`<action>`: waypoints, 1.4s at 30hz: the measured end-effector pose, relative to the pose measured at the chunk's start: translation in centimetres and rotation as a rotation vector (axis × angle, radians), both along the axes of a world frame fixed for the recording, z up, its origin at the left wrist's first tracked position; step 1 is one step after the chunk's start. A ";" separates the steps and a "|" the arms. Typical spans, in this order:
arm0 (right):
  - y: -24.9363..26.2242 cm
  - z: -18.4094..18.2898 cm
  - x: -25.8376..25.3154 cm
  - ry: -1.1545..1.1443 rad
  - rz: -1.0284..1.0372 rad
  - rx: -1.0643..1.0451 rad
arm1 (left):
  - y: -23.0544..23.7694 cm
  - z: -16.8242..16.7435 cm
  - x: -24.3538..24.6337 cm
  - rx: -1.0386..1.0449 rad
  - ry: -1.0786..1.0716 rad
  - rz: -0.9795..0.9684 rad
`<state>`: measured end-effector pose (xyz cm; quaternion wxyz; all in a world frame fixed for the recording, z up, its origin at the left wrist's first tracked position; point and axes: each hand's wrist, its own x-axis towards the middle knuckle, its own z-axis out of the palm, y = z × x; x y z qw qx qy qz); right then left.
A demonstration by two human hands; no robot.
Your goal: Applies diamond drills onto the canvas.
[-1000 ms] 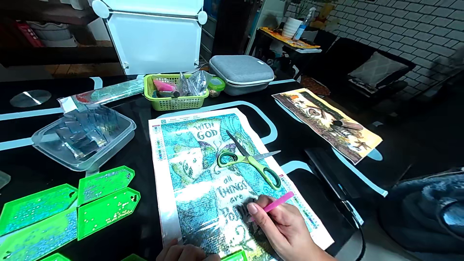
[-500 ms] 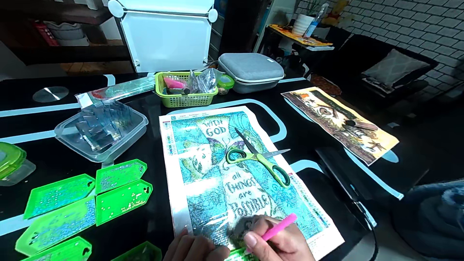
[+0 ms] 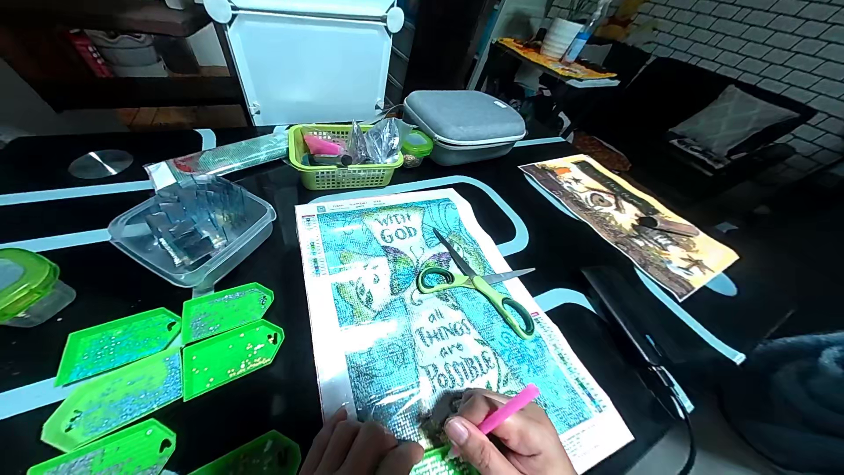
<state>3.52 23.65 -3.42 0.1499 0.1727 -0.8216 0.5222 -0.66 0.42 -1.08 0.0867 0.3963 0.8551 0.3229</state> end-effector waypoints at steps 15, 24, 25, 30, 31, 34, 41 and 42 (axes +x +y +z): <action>3.6 -0.5 -1.5 -0.057 -0.248 -0.168 | 0.1 0.3 -0.2 -0.035 -0.009 -0.019; 3.6 -0.8 -1.5 -0.010 -0.258 -0.103 | 0.0 0.5 -0.2 -0.031 -0.017 -0.023; 3.6 -0.9 -1.5 -0.009 -0.256 -0.092 | 0.0 0.4 -0.2 -0.031 -0.017 -0.023; 3.5 -0.9 -1.4 0.062 -0.267 0.052 | 0.0 0.3 -0.2 -0.032 -0.009 -0.020; 3.4 -0.9 -1.4 0.086 -0.272 0.097 | 0.0 0.4 -0.2 -0.035 -0.011 -0.019; 3.5 -0.8 -1.3 0.087 -0.281 0.146 | -0.1 0.4 -0.2 -0.030 -0.016 -0.022; 2.9 0.7 -1.2 -0.168 -0.251 -0.275 | -0.1 0.1 -0.2 -0.012 -0.002 -0.016; 2.3 0.8 -0.9 -0.147 -0.202 -0.263 | -0.1 0.1 -0.2 -0.012 -0.003 -0.014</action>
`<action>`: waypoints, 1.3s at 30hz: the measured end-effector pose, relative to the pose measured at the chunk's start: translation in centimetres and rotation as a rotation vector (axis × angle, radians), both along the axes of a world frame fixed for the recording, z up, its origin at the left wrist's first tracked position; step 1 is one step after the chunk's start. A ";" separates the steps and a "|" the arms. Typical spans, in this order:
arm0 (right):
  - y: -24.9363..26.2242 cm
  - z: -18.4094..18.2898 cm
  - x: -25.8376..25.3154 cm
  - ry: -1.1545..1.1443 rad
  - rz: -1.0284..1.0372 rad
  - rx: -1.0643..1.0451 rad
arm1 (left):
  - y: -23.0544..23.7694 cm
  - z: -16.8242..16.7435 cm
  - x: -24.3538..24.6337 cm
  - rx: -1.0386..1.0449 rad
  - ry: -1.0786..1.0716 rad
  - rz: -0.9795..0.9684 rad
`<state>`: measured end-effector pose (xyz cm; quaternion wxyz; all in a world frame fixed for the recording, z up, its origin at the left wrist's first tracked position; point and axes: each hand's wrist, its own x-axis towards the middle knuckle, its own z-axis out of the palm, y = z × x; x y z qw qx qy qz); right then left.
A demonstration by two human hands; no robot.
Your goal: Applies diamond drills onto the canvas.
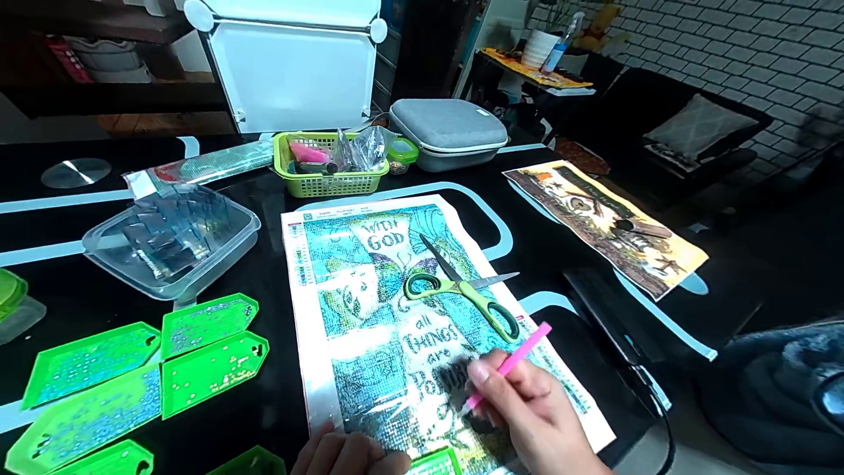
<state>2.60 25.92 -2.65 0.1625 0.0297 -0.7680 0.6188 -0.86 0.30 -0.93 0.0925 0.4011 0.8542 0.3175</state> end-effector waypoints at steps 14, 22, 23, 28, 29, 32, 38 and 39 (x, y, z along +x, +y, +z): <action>-3.0 -0.6 0.7 0.150 0.183 0.335 | 0.1 -0.2 0.2 0.030 0.004 0.016; -2.3 0.0 0.7 0.059 0.160 0.062 | 0.1 -0.1 0.1 0.005 0.003 0.007; -1.9 0.3 0.6 0.027 0.123 0.008 | 0.2 -0.1 0.1 0.005 0.000 0.009; 1.3 -0.2 -0.3 0.016 -0.106 -0.014 | 0.2 0.1 0.1 -0.009 -0.003 0.005; 1.6 -0.5 -0.3 0.021 -0.111 0.013 | 0.2 0.1 0.0 -0.014 0.000 0.001; 1.7 -1.2 -0.3 0.060 -0.099 0.108 | 0.2 0.1 0.0 -0.019 0.000 -0.005; 1.6 -1.6 -0.2 0.100 -0.084 0.175 | 0.1 0.2 0.0 -0.012 -0.010 -0.006; 1.6 -1.6 -0.2 0.100 -0.081 0.188 | 0.1 0.2 0.0 -0.013 -0.010 -0.007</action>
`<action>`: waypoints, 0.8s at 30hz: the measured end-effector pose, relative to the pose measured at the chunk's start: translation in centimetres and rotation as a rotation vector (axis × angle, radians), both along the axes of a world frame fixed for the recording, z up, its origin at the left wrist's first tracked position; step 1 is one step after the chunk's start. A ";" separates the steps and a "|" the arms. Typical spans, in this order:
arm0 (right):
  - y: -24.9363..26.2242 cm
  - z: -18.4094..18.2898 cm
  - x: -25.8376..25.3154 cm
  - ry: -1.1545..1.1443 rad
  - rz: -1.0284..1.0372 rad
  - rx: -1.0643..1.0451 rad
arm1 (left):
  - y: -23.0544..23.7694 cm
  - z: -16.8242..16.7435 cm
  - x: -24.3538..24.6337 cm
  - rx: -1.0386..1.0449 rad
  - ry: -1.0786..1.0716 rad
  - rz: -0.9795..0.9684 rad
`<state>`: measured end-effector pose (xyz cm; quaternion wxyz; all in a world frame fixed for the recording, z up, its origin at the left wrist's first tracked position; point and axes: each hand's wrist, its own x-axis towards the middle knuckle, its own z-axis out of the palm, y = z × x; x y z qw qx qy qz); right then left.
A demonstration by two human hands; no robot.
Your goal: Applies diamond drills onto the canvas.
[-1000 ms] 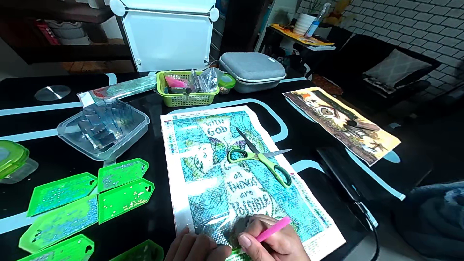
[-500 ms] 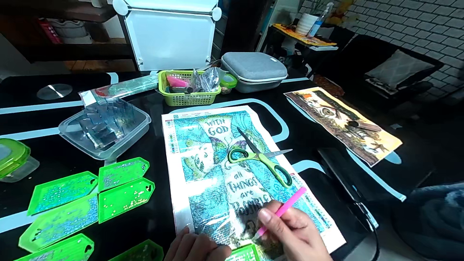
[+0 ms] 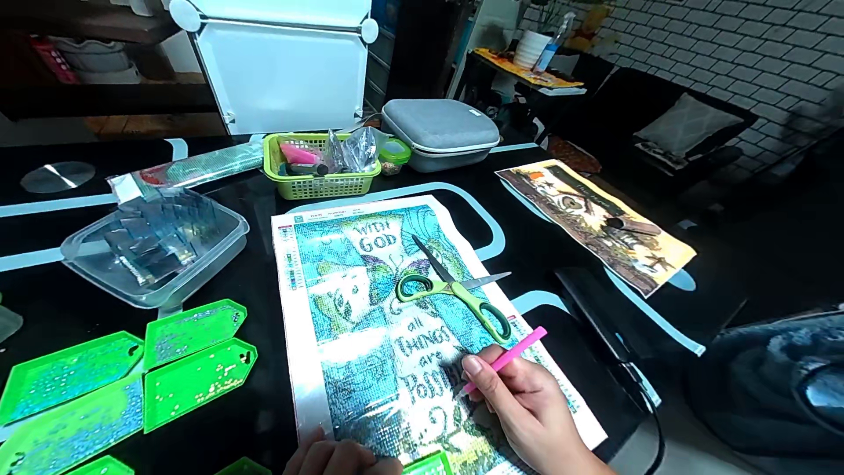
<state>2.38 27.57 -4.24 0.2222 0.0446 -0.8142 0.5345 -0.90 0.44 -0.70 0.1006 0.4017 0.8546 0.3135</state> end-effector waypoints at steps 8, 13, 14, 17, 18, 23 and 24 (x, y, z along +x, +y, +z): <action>0.0 0.0 0.0 0.041 -0.006 0.167 | -0.1 0.0 0.0 -0.008 -0.003 -0.006; 0.0 -0.2 0.0 0.063 0.005 0.186 | -0.1 -0.1 0.1 -0.004 0.009 0.000; 0.0 -0.2 0.0 0.068 0.010 0.195 | -0.1 -0.2 0.1 -0.003 0.013 0.001; 0.1 -0.2 0.1 0.093 0.027 0.238 | 0.0 -0.2 0.1 -0.002 0.019 0.001; 0.1 -0.2 0.1 0.095 0.028 0.240 | 0.0 -0.2 0.1 -0.004 0.017 0.001; 0.1 0.1 0.0 -0.004 0.016 0.029 | -0.1 -0.2 0.1 -0.010 0.020 0.000; 0.1 0.1 0.0 -0.011 0.015 -0.002 | -0.1 -0.2 0.1 -0.010 0.019 -0.001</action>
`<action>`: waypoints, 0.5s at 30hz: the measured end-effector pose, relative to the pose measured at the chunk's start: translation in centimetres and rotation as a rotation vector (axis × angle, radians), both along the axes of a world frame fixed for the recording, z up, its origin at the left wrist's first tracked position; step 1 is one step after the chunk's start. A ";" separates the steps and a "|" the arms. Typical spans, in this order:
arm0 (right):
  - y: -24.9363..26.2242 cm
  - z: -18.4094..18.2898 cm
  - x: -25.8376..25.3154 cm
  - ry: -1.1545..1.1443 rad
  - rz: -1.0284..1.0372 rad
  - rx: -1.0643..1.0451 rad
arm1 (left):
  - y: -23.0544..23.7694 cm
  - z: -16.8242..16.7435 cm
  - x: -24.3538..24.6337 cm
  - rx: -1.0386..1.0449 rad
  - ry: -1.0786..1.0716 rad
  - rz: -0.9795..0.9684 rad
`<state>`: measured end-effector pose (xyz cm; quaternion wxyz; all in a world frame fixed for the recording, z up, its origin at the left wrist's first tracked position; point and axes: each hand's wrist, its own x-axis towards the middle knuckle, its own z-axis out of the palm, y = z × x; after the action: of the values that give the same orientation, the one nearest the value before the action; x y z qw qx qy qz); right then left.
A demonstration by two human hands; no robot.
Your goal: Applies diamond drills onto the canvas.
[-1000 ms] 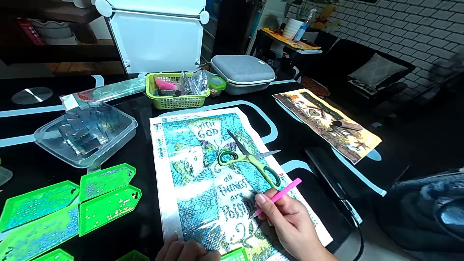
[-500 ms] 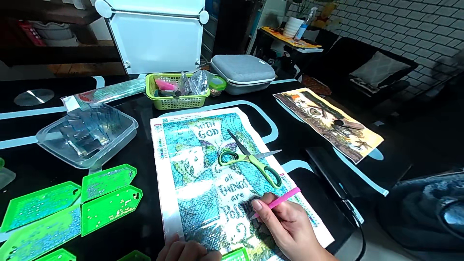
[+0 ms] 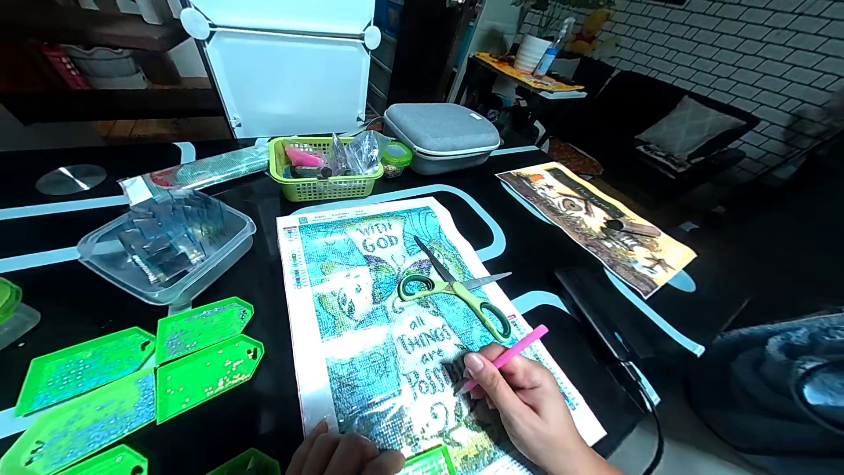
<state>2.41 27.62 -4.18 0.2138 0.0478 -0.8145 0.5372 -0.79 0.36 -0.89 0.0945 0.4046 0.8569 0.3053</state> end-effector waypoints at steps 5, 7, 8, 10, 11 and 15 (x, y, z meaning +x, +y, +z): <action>0.0 -0.3 -0.1 0.041 0.004 0.094 | 0.0 -0.1 0.0 0.016 0.005 0.006; 0.0 -0.3 -0.1 0.045 0.005 0.106 | 0.0 -0.1 0.0 0.016 0.004 0.006; 0.0 -0.1 -0.2 0.023 0.003 0.080 | 0.0 -0.1 0.0 0.018 0.000 0.005; 0.0 0.6 -0.3 -0.079 -0.012 -0.048 | -0.1 -0.1 0.0 0.026 0.002 0.003; -0.1 1.1 -0.3 -0.131 -0.026 -0.120 | -0.1 -0.1 0.0 0.027 0.002 0.004; -2.3 2.3 0.6 -0.131 0.094 -0.157 | -0.1 -0.2 0.0 0.040 0.005 0.013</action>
<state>3.01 25.29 -1.87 0.1375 0.0339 -0.7791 0.6107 -0.76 0.30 -1.12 0.0821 0.4016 0.8535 0.3217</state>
